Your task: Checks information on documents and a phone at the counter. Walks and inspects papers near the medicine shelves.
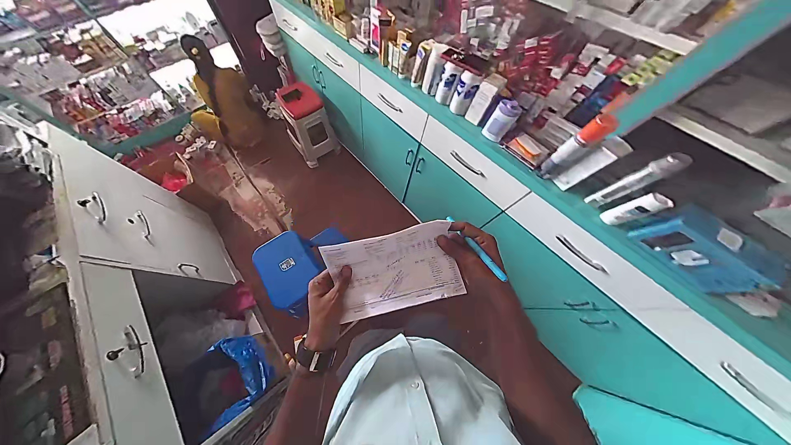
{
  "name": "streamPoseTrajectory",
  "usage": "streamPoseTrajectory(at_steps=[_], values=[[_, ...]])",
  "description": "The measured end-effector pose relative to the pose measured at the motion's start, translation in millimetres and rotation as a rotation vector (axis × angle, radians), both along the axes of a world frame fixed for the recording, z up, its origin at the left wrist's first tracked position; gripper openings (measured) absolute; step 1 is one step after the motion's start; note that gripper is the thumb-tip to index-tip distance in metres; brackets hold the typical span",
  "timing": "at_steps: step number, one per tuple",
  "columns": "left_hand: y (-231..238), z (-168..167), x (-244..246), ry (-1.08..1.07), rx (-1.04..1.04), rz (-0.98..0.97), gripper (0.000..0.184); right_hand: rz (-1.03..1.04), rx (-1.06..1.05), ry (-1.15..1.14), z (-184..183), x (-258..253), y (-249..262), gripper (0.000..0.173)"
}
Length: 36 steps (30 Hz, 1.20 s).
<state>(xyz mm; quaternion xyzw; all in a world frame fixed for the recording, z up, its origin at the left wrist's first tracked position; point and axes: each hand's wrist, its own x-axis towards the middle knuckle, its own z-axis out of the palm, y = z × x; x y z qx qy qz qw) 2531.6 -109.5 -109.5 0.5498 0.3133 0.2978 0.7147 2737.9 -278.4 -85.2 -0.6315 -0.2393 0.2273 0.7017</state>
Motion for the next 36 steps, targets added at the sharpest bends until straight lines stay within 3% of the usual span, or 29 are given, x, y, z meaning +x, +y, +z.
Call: streamPoseTrajectory(at_steps=[7, 13, 18, 22, 28, 32, 36], values=[[77.1, 0.9, 68.9, 0.022, 0.020, 0.133, 0.019, 0.078, -0.040, 0.054, -9.1, 86.2, 109.2, 0.007], [149.2, -18.2, 157.5, 0.015, 0.072, 0.296, 0.018, 0.178, -0.027, 0.012, -29.1, 196.0, 223.3, 0.013], [221.2, -12.2, 228.3, 0.107, 0.211, 0.653, 0.014, 0.248, 0.111, -0.025, -24.9, 312.0, 324.7, 0.012], [273.2, 11.4, 229.0, 0.155, 0.210, 0.874, 0.016, 0.290, 0.084, -0.162, -10.5, 395.4, 387.3, 0.006], [305.5, 41.9, 236.0, 0.167, 0.241, 0.989, 0.027, 0.318, 0.133, -0.397, -10.7, 454.1, 475.8, 0.010], [336.1, 40.7, 259.9, 0.174, 0.214, 1.043, 0.028, 0.371, 0.215, -0.483, -12.5, 473.4, 533.3, 0.012], [397.6, 22.7, 272.3, 0.094, 0.237, 1.030, 0.027, 0.389, 0.203, -0.553, -9.5, 491.6, 604.2, 0.011]])
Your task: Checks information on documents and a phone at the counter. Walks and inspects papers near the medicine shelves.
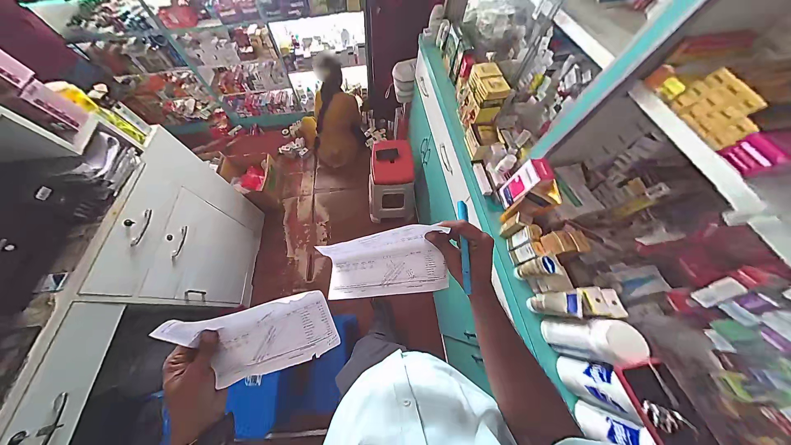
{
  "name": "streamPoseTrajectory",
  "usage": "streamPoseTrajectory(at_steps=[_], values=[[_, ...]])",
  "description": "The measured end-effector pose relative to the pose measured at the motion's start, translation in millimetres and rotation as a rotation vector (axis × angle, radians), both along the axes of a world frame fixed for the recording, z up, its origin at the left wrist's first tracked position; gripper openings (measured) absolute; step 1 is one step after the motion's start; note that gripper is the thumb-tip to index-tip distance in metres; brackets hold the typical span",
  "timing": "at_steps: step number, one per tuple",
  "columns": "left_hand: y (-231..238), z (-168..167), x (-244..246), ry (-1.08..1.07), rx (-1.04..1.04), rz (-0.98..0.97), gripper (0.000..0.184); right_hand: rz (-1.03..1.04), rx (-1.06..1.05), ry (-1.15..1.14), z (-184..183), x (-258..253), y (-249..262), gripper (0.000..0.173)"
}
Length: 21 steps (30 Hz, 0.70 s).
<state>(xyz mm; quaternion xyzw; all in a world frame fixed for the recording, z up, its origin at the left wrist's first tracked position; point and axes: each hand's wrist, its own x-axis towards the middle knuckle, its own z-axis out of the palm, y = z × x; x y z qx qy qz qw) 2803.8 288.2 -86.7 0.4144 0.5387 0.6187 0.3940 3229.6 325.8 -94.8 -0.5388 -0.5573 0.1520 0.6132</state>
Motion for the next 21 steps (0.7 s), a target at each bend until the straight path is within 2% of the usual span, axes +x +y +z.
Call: streamPoseTrajectory(at_steps=[4, 6, 8, 10, 11, 14, 16, 18, 21], values=[[78.5, -21.7, 0.3, -0.043, -0.007, 0.061, 0.017, -0.002, 0.052, 0.013, 1.1, 16.2, 74.8, 0.011], [125.5, -25.7, 9.5, 0.070, -0.094, 0.187, 0.009, -0.050, 0.049, 0.088, 19.9, 22.6, 111.2, 0.011], [165.4, -18.6, 25.6, 0.226, -0.174, 0.293, 0.017, -0.060, -0.092, 0.181, 49.1, 11.3, 145.9, 0.013], [199.9, -13.3, 45.1, 0.199, -0.216, 0.232, 0.019, 0.015, -0.224, 0.269, 74.9, -6.9, 179.6, 0.016], [216.2, -13.4, 57.1, 0.141, -0.222, 0.171, 0.019, 0.108, -0.259, 0.250, 73.6, -10.1, 197.3, 0.019], [256.8, 2.9, 94.6, -0.036, -0.202, 0.006, 0.016, 0.383, -0.131, 0.126, 20.1, -13.0, 271.4, 0.024], [272.7, 13.5, 108.6, -0.170, -0.191, -0.041, 0.021, 0.512, -0.186, 0.093, 7.6, -27.8, 315.8, 0.033], [287.5, 12.4, 114.8, -0.284, -0.169, -0.010, 0.026, 0.614, -0.328, 0.172, 4.0, -43.5, 353.6, 0.031], [306.3, 3.6, 117.3, -0.309, -0.160, 0.171, 0.035, 0.794, -0.481, 0.298, 3.4, -66.3, 405.1, 0.021]])
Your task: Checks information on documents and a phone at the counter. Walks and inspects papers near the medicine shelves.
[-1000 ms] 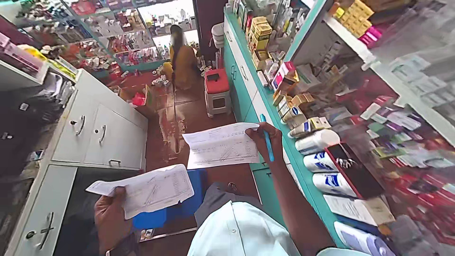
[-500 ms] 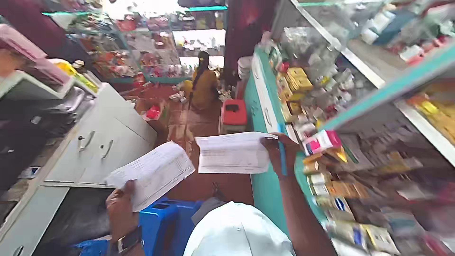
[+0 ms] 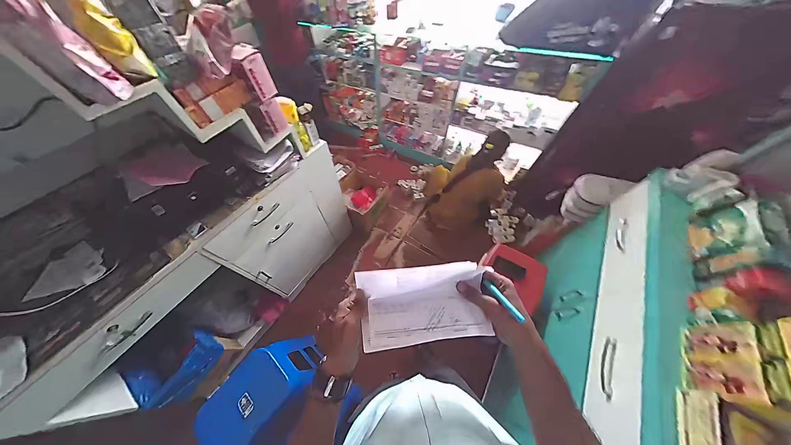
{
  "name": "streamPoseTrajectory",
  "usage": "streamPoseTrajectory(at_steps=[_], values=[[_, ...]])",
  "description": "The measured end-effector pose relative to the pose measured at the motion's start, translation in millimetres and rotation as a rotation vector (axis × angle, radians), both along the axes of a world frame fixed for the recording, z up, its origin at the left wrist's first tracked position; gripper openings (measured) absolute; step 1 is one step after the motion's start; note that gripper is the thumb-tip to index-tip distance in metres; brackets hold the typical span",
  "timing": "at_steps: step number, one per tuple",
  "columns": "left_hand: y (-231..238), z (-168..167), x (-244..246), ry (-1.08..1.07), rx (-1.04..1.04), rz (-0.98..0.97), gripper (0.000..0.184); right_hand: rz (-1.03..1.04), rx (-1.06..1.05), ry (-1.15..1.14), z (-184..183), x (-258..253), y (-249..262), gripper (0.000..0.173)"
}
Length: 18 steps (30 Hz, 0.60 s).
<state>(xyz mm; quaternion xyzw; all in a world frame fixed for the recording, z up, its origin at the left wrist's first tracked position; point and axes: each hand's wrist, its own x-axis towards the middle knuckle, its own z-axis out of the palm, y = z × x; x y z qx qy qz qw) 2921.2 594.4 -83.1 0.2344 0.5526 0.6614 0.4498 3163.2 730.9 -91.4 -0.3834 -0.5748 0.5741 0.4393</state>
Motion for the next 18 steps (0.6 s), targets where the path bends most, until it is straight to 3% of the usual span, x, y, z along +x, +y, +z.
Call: streamPoseTrajectory(at_steps=[3, 6, 9, 13, 18], values=[[9.3, -7.6, -4.9, 0.015, 0.132, -0.043, 0.067, 0.110, 0.033, 0.068, -3.2, -20.2, 44.2, 0.027], [29.7, -0.2, -1.2, 0.197, 0.235, -0.146, 0.055, 0.272, -0.019, 0.205, -12.2, -36.0, 81.5, 0.034], [46.3, -11.4, 3.0, 0.225, 0.257, 0.015, 0.021, 0.607, 0.005, 0.389, -36.8, -48.7, 122.9, 0.015], [43.0, -26.5, -11.2, 0.077, 0.349, 0.118, 0.028, 0.881, -0.025, 0.500, -37.9, -72.9, 149.9, 0.031], [27.3, -25.2, -29.2, 0.146, 0.311, 0.296, 0.033, 0.963, -0.412, 0.490, -20.7, -102.4, 154.0, 0.012]])
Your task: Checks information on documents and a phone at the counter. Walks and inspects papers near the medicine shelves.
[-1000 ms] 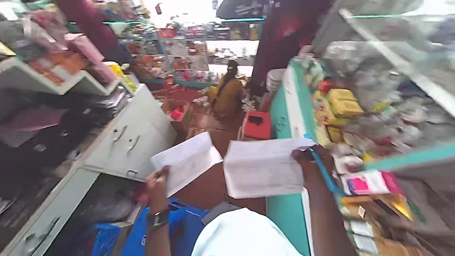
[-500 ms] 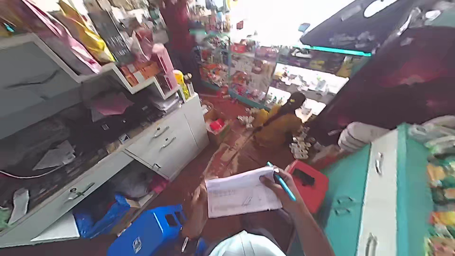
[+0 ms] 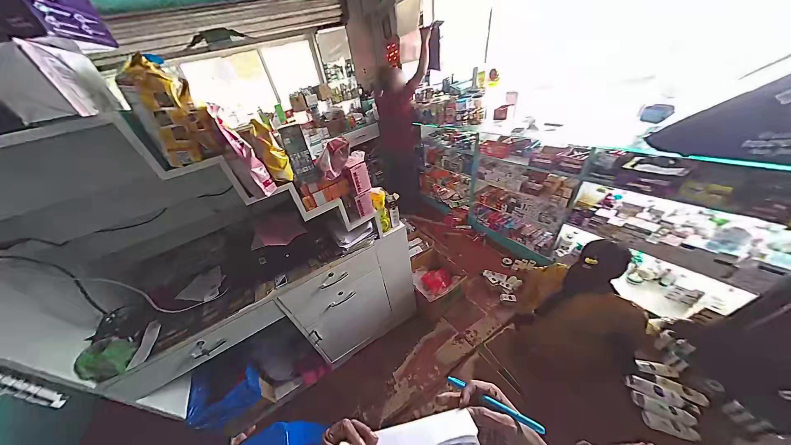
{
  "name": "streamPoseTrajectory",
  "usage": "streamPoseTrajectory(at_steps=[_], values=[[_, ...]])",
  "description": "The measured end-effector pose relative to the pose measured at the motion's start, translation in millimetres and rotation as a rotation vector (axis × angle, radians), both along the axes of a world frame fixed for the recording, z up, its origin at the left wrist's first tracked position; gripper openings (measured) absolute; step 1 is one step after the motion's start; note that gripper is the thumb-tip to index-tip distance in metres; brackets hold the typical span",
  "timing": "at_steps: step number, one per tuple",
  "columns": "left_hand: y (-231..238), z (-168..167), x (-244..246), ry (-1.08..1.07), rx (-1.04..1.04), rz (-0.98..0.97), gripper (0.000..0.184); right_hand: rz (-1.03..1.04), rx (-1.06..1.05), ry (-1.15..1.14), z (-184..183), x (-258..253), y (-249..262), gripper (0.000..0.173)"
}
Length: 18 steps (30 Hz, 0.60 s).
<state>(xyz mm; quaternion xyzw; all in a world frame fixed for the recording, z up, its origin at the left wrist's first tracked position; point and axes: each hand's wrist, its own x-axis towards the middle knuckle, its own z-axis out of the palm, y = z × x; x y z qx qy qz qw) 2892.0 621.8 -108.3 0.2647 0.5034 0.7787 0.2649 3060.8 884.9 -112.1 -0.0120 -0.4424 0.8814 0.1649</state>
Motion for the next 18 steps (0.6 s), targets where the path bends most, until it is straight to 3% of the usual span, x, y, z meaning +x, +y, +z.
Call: streamPoseTrajectory(at_steps=[3, 6, 8, 10, 12, 15, 16, 18], values=[[-13.2, 8.3, -17.0, 0.023, -0.016, 0.055, 0.028, 0.159, 0.179, 0.089, -3.3, -38.2, 5.2, 0.027], [-33.6, 18.6, -19.7, 0.099, -0.100, 0.188, 0.033, 0.186, 0.359, 0.055, 0.5, -80.5, -11.5, 0.015], [-57.6, -0.7, -27.5, 0.102, -0.087, 0.303, 0.030, 0.144, 0.407, -0.074, 18.3, -108.0, -27.9, 0.027], [-80.8, -25.7, -36.0, 0.097, -0.116, 0.554, 0.027, 0.136, 0.430, -0.124, 20.6, -136.6, -34.4, 0.034], [-99.8, -37.9, -41.6, 0.141, -0.259, 0.778, 0.023, 0.136, 0.570, -0.152, 14.1, -162.2, -37.1, 0.035], [-118.9, -39.5, -44.1, 0.452, -0.585, 0.693, 0.031, 0.219, 0.975, -0.300, -4.1, -200.0, -52.9, 0.027], [-115.1, -36.5, -44.4, 0.535, -0.654, 0.618, 0.041, 0.335, 1.142, -0.274, -6.1, -212.7, -58.2, 0.022], [-94.3, -28.8, -44.6, 0.655, -0.800, 0.493, 0.074, 0.579, 1.284, -0.206, -4.9, -237.7, -73.0, 0.020]])
